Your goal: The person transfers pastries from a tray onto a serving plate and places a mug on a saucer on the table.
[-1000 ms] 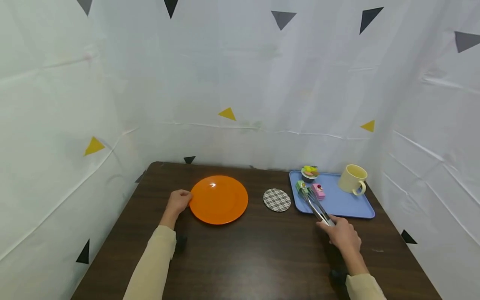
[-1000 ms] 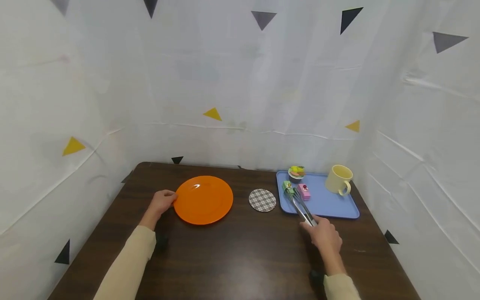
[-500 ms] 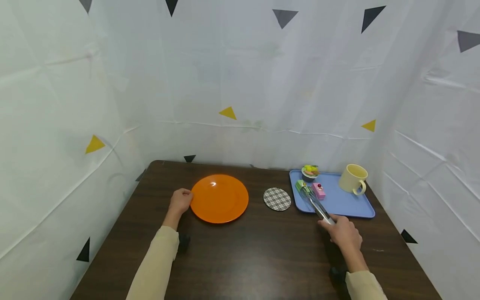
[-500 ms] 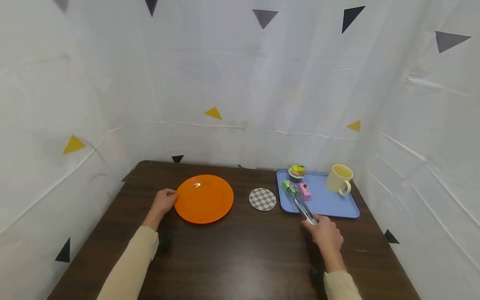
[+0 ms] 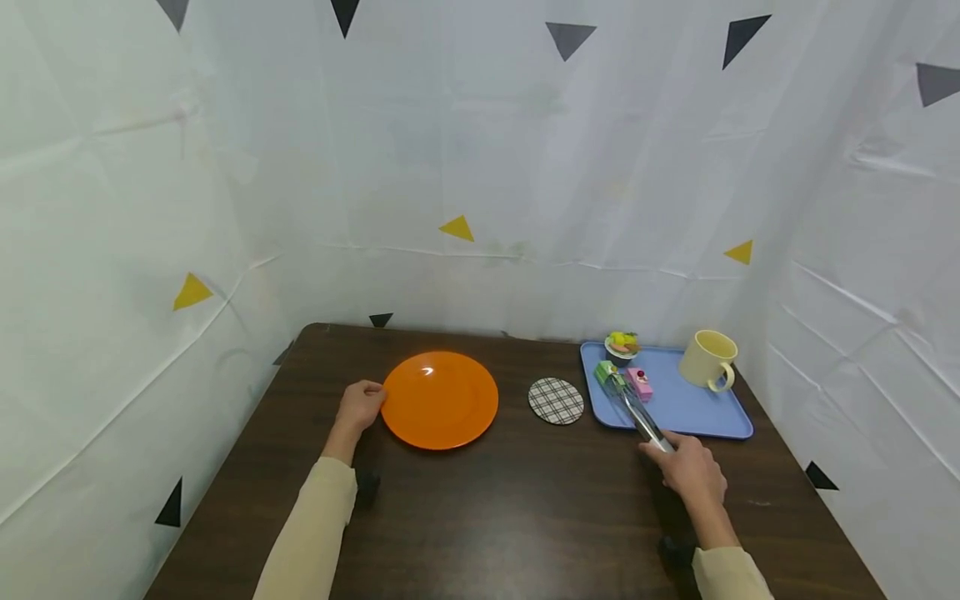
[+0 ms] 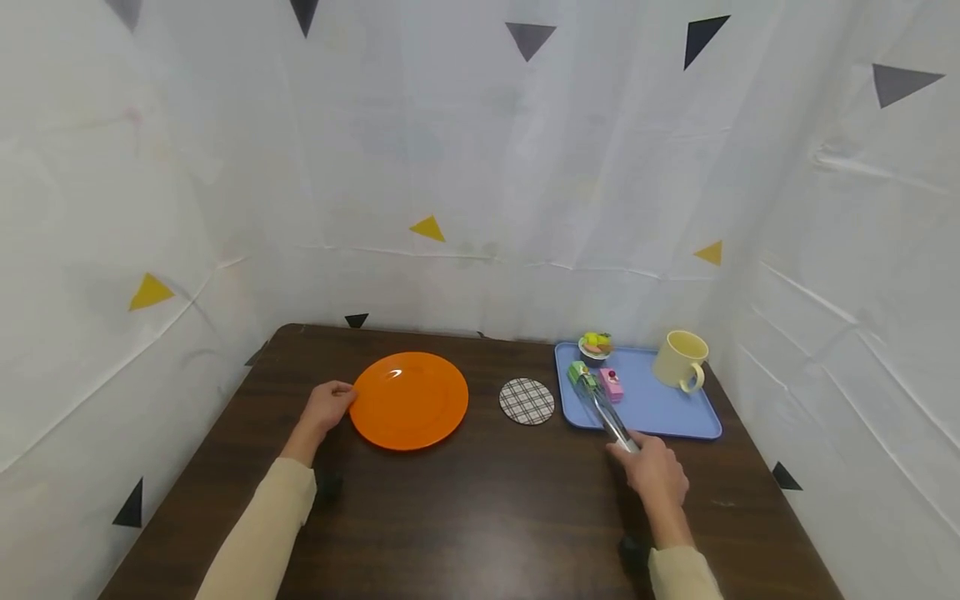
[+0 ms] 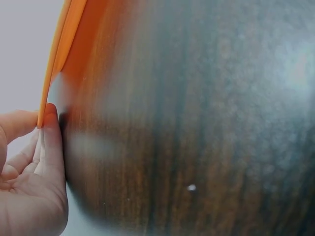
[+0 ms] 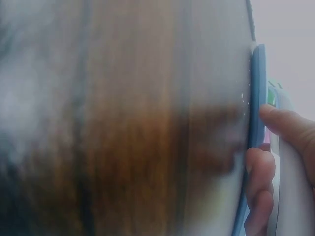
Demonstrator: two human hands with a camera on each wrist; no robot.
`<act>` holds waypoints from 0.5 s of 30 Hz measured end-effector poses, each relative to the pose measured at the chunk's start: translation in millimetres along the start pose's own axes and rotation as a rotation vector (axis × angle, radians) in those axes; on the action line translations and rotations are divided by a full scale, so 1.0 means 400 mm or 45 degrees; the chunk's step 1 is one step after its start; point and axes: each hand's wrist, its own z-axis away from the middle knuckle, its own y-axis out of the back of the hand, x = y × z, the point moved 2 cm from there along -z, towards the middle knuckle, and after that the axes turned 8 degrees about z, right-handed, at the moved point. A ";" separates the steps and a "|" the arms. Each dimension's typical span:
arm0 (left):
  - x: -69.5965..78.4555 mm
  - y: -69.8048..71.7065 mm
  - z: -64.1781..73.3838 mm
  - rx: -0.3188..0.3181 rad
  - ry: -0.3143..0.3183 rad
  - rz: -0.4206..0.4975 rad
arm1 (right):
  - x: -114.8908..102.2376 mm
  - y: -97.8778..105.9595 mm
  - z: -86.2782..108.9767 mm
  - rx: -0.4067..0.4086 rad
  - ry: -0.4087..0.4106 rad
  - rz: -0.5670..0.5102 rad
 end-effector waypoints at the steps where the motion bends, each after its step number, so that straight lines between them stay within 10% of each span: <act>1: 0.000 0.001 0.002 -0.003 0.002 0.000 | 0.002 -0.001 -0.001 -0.001 -0.007 0.001; 15: -0.007 -0.003 -0.010 0.007 0.040 0.017 | -0.005 0.000 0.005 -0.001 0.012 -0.035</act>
